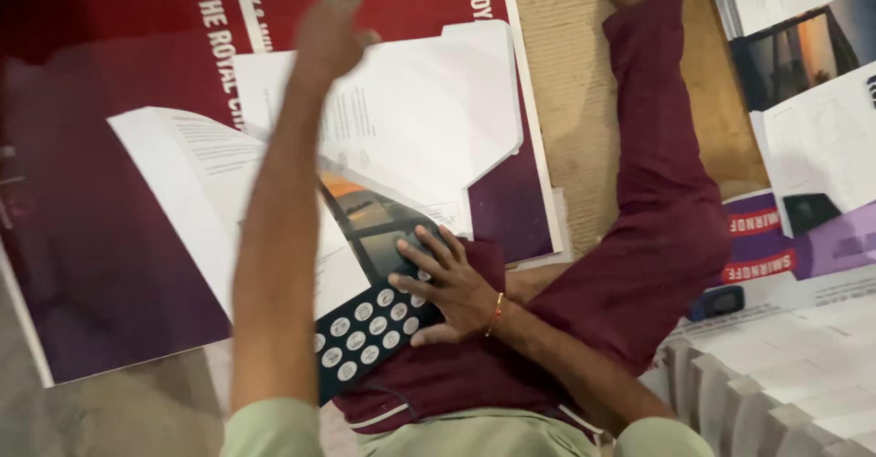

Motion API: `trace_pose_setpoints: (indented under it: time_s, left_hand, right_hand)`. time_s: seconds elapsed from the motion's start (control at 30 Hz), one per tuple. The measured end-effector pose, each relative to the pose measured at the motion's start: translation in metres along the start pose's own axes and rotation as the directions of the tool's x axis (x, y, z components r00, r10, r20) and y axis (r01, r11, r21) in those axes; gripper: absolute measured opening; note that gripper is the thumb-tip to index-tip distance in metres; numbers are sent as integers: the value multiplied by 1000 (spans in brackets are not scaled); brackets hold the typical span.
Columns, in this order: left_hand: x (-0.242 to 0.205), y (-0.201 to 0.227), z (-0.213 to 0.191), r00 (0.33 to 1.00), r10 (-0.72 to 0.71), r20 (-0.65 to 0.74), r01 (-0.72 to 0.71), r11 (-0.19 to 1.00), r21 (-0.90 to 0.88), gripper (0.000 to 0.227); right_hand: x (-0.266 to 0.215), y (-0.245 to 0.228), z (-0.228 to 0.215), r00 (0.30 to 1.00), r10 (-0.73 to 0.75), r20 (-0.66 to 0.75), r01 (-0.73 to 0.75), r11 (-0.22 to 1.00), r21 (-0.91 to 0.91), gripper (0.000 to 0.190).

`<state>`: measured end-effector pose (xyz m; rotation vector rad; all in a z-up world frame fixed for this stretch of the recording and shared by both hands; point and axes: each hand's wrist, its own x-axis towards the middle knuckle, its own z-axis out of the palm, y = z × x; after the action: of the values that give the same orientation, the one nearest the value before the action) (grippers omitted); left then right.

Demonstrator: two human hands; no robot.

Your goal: The person sits on the floor and assembles booklets by inserting a perforated sheet into a folded cover. They repeatedly pick up a cover, open it, insert the sheet, and place the finished booklet aside.

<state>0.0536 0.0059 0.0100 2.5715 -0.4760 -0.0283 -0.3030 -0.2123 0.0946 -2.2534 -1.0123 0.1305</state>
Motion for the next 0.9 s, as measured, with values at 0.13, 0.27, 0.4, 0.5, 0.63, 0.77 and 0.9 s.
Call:
trace_pose_setpoints:
  time_s: [0.13, 0.27, 0.4, 0.5, 0.63, 0.77, 0.9]
  left_hand:
    - [-17, 33, 82, 986, -113, 120, 109, 993, 40, 105]
    - [-21, 36, 83, 979, -132, 152, 112, 984, 138, 104]
    - [-22, 43, 75, 980, -154, 129, 136, 981, 140, 101]
    - [-27, 48, 76, 984, -152, 95, 143, 985, 96, 97]
    - [-27, 48, 70, 990, -136, 47, 133, 989, 58, 94]
    - [-28, 53, 58, 986, -156, 56, 157, 987, -19, 96]
    - [-35, 45, 47, 976, -199, 89, 216, 939, -267, 91]
  right_hand:
    - [-3, 4, 5, 997, 80, -2, -80, 995, 55, 97]
    - [3, 10, 5, 993, 87, -85, -80, 993, 88, 87]
    - [6, 17, -3, 965, 178, -194, -153, 978, 140, 64]
    - [3, 26, -12, 886, 327, -330, -282, 943, 178, 52]
    - [12, 58, -31, 686, 516, -514, -471, 852, 228, 43]
    - [14, 100, -45, 431, 694, -577, -539, 711, 452, 56]
    - [19, 152, -70, 496, 663, -561, -523, 743, 417, 79]
